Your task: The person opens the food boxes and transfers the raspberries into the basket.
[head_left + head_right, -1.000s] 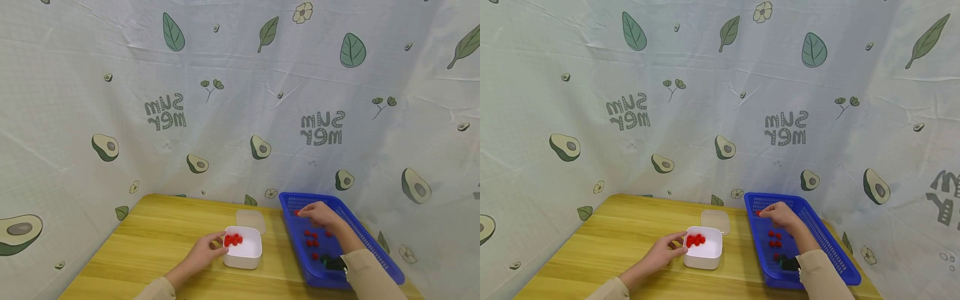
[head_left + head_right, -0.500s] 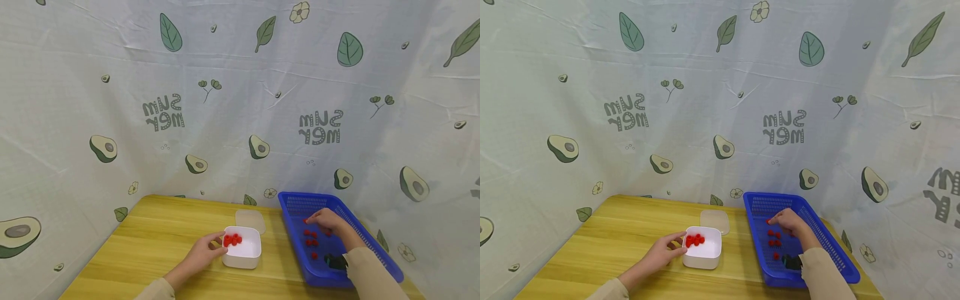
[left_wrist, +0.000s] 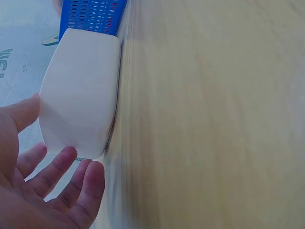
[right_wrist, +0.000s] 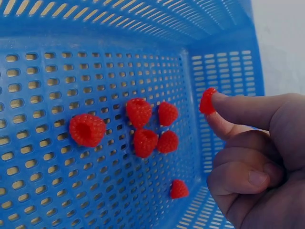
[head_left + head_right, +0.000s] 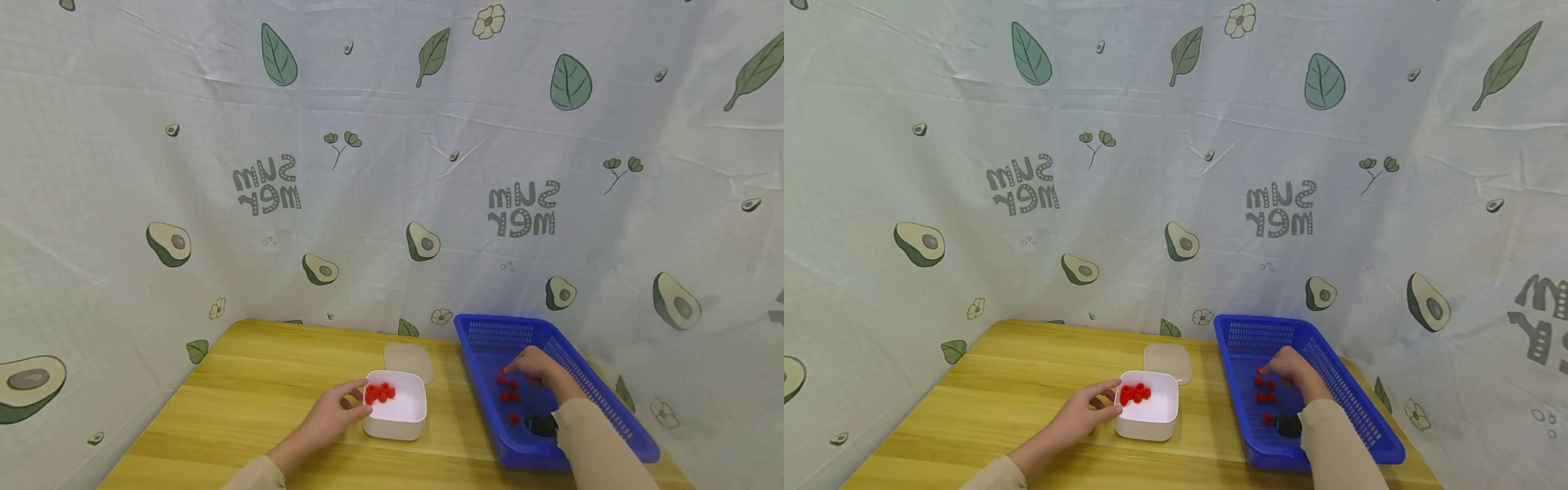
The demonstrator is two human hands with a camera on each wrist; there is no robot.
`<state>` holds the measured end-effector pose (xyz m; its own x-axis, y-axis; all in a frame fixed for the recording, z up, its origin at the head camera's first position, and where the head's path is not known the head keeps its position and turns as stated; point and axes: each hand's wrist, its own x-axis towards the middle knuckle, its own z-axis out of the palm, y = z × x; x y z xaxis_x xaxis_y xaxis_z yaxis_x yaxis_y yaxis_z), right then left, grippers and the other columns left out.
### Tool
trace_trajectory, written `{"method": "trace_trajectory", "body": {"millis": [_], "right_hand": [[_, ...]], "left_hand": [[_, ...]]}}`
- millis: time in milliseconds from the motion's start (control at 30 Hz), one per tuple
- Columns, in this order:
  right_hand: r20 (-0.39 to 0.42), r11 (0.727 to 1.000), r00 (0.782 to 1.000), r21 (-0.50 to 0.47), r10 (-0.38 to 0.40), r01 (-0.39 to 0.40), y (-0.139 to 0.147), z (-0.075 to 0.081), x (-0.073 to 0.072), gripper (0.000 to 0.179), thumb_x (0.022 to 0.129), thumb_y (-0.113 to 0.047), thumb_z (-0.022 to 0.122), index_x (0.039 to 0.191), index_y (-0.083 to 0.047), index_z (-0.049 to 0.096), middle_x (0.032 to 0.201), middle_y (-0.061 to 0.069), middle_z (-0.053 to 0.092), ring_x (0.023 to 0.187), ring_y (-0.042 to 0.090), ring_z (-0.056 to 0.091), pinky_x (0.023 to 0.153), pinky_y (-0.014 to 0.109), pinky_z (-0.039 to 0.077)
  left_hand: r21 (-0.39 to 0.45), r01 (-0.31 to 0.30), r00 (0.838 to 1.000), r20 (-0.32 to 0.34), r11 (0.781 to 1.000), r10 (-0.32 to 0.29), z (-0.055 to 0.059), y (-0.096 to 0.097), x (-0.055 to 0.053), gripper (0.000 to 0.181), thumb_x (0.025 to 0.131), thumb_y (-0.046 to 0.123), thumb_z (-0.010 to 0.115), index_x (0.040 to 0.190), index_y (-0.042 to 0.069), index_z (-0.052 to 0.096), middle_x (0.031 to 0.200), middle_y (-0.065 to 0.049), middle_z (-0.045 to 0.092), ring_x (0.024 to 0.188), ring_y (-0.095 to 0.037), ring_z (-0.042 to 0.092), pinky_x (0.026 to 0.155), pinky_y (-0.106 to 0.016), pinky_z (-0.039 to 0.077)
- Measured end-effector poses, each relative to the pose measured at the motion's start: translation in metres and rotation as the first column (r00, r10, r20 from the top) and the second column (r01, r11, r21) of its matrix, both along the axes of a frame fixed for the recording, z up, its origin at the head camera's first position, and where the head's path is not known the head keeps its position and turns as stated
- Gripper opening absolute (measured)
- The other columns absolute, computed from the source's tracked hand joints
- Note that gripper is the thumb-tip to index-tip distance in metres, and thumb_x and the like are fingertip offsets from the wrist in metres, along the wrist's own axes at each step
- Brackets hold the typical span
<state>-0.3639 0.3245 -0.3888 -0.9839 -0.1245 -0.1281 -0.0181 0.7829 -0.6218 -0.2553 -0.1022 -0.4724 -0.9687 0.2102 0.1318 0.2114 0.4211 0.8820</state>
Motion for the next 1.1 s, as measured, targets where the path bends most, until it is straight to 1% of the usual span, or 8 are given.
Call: {"method": "trace_trajectory", "body": {"millis": [200, 467, 733, 800, 867, 933, 1000, 1100], "right_hand": [[0.005, 0.999, 1.000, 0.046, -0.017, 0.017, 0.002, -0.004, 0.002, 0.047, 0.088, -0.014, 0.069, 0.055, -0.018, 0.036, 0.046, -0.009, 0.030, 0.043, 0.008, 0.028, 0.043, 0.022, 0.025], [0.021, 0.997, 0.998, 0.045, -0.057, 0.056, 0.007, -0.014, -0.001, 0.046, 0.088, -0.012, 0.069, 0.056, -0.018, 0.037, 0.047, -0.006, 0.032, 0.044, 0.008, 0.029, 0.042, 0.022, 0.026], [0.001, 0.999, 1.000, -0.029, -0.025, 0.025, -0.008, -0.002, 0.004, 0.041, 0.088, -0.013, 0.066, 0.059, -0.018, 0.038, 0.048, -0.007, 0.030, 0.043, 0.009, 0.026, 0.041, 0.024, 0.027], [-0.013, 0.999, 1.000, -0.048, -0.015, 0.015, -0.014, 0.004, 0.005, 0.035, 0.089, -0.014, 0.066, 0.061, -0.015, 0.046, 0.049, -0.007, 0.030, 0.042, 0.009, 0.025, 0.040, 0.024, 0.026], [-0.026, 0.998, 1.000, -0.070, -0.004, 0.002, -0.020, 0.009, 0.005, 0.022, 0.090, -0.015, 0.066, 0.070, -0.010, 0.062, 0.049, -0.007, 0.030, 0.042, 0.009, 0.025, 0.040, 0.024, 0.026], [-0.034, 0.996, 0.999, -0.089, 0.005, -0.008, -0.025, 0.014, 0.005, 0.017, 0.091, -0.016, 0.067, 0.090, -0.001, 0.074, 0.049, -0.007, 0.032, 0.041, 0.008, 0.026, 0.041, 0.024, 0.026], [-0.043, 0.995, 0.999, -0.102, 0.013, -0.017, -0.031, 0.019, 0.005, 0.030, 0.092, -0.018, 0.068, 0.109, 0.007, 0.073, 0.050, -0.005, 0.033, 0.042, 0.009, 0.027, 0.042, 0.025, 0.027], [-0.033, 0.992, 0.999, -0.129, 0.006, -0.010, -0.040, 0.027, 0.006, 0.036, 0.093, -0.021, 0.068, 0.115, 0.008, 0.070, 0.051, -0.005, 0.035, 0.043, 0.009, 0.028, 0.043, 0.025, 0.028]], "left_hand": [[0.005, 0.002, 1.000, 0.004, 1.000, -0.002, 0.001, 0.000, 0.000, 0.055, 0.092, 0.030, 0.075, 0.142, 0.015, 0.058, 0.114, -0.005, 0.064, 0.092, -0.021, 0.056, 0.071, -0.028, 0.050], [0.008, 0.003, 1.000, 0.015, 1.000, -0.003, -0.002, -0.001, -0.001, 0.055, 0.092, 0.031, 0.075, 0.142, 0.016, 0.058, 0.114, -0.004, 0.064, 0.093, -0.020, 0.056, 0.071, -0.028, 0.050], [0.005, 0.000, 1.000, 0.016, 1.000, 0.000, -0.004, -0.002, -0.003, 0.055, 0.092, 0.034, 0.074, 0.142, 0.017, 0.058, 0.114, -0.003, 0.063, 0.094, -0.020, 0.056, 0.072, -0.027, 0.050], [0.005, 0.002, 1.000, 0.015, 1.000, -0.002, -0.005, -0.002, -0.004, 0.055, 0.092, 0.034, 0.075, 0.142, 0.017, 0.058, 0.114, -0.003, 0.063, 0.094, -0.019, 0.056, 0.072, -0.027, 0.050], [0.009, 0.004, 1.000, 0.014, 1.000, -0.004, -0.005, -0.002, -0.004, 0.055, 0.092, 0.033, 0.074, 0.142, 0.017, 0.058, 0.114, -0.003, 0.063, 0.094, -0.019, 0.056, 0.072, -0.027, 0.050], [0.015, 0.005, 1.000, 0.015, 1.000, -0.006, -0.005, -0.002, -0.004, 0.055, 0.092, 0.032, 0.074, 0.142, 0.017, 0.058, 0.114, -0.003, 0.063, 0.094, -0.019, 0.056, 0.072, -0.027, 0.050], [0.018, 0.005, 1.000, 0.018, 1.000, -0.005, -0.005, -0.002, -0.004, 0.055, 0.092, 0.031, 0.074, 0.142, 0.017, 0.058, 0.114, -0.003, 0.063, 0.094, -0.019, 0.056, 0.072, -0.028, 0.050], [0.019, 0.002, 1.000, 0.021, 1.000, -0.002, -0.004, -0.002, -0.004, 0.055, 0.092, 0.031, 0.074, 0.142, 0.016, 0.058, 0.114, -0.003, 0.063, 0.094, -0.020, 0.056, 0.072, -0.028, 0.050]]}}
